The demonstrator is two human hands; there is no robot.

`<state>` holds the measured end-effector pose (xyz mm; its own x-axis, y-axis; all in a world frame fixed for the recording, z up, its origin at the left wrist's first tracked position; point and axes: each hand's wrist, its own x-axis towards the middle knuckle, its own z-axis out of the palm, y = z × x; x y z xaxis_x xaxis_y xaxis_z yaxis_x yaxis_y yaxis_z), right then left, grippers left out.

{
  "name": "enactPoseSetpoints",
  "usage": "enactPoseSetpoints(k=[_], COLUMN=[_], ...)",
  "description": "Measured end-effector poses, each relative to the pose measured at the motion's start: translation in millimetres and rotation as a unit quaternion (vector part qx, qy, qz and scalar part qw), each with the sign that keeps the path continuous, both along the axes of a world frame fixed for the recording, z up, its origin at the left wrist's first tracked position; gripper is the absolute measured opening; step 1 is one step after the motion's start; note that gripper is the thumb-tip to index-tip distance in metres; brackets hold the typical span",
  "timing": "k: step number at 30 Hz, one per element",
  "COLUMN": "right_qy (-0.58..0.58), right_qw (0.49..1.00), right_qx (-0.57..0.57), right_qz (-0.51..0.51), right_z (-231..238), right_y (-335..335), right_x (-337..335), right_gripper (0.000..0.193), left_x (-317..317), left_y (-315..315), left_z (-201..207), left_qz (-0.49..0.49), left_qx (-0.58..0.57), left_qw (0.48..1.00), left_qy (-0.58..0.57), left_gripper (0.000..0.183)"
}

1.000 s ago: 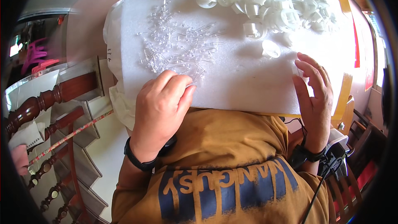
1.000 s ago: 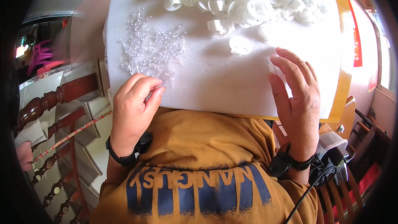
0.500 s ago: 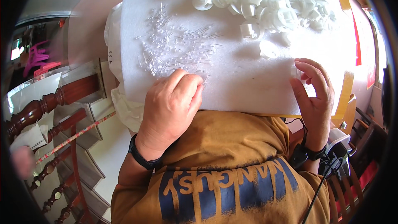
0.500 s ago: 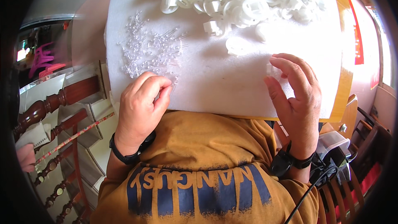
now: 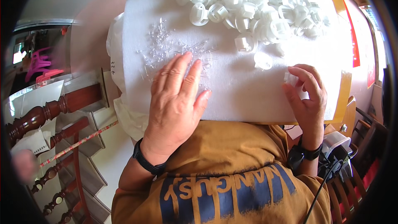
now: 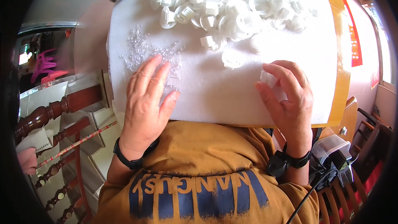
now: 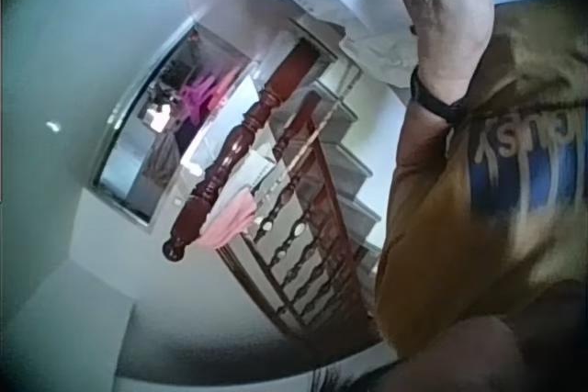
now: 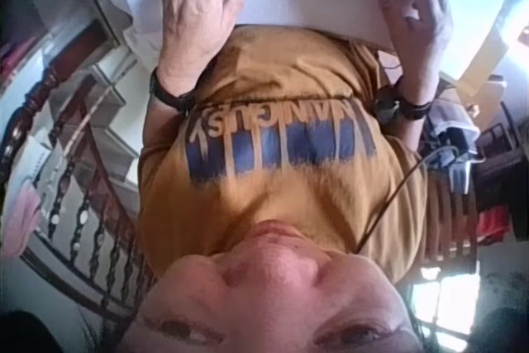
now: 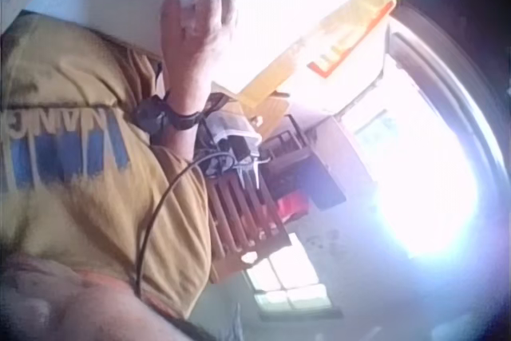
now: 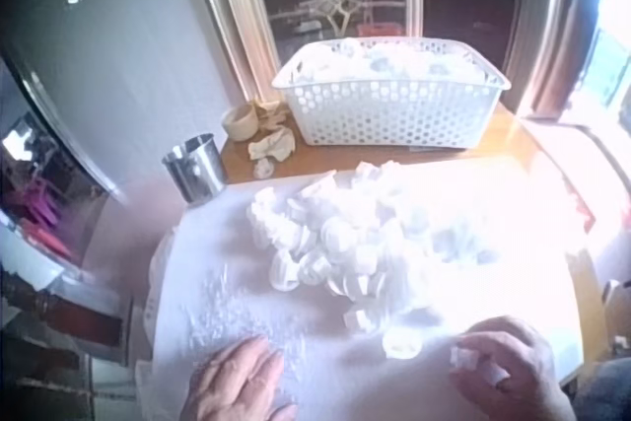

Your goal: Assembling small white and clear plastic components by hand.

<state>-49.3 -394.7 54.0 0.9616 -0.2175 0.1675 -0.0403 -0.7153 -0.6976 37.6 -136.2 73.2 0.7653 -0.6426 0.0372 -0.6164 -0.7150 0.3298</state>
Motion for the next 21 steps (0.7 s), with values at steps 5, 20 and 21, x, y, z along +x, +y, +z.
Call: enactPoseSetpoints(k=[5,20,21], right_qy=[-0.011,-0.037,-0.039], right_qw=[1.0,0.999,0.999], right_qx=[-0.005,0.005,0.003], right_qz=[-0.006,-0.012,-0.011], right_z=[-2.2,-7.5,-8.0], right_y=[0.6,1.4,1.4], right_x=[0.5,4.5,4.4], right_gripper=[0.03,0.033,0.033], left_x=[-4.3,13.0,12.4], left_y=[-10.0,-2.1,-3.8], left_z=[3.1,-7.4,-6.3], left_qz=[-0.048,0.021,0.021], left_qx=[0.002,-0.018,-0.018], left_qw=[0.998,0.999,0.999], left_qy=[0.038,0.015,0.016], left_gripper=[0.053,0.055,0.055])
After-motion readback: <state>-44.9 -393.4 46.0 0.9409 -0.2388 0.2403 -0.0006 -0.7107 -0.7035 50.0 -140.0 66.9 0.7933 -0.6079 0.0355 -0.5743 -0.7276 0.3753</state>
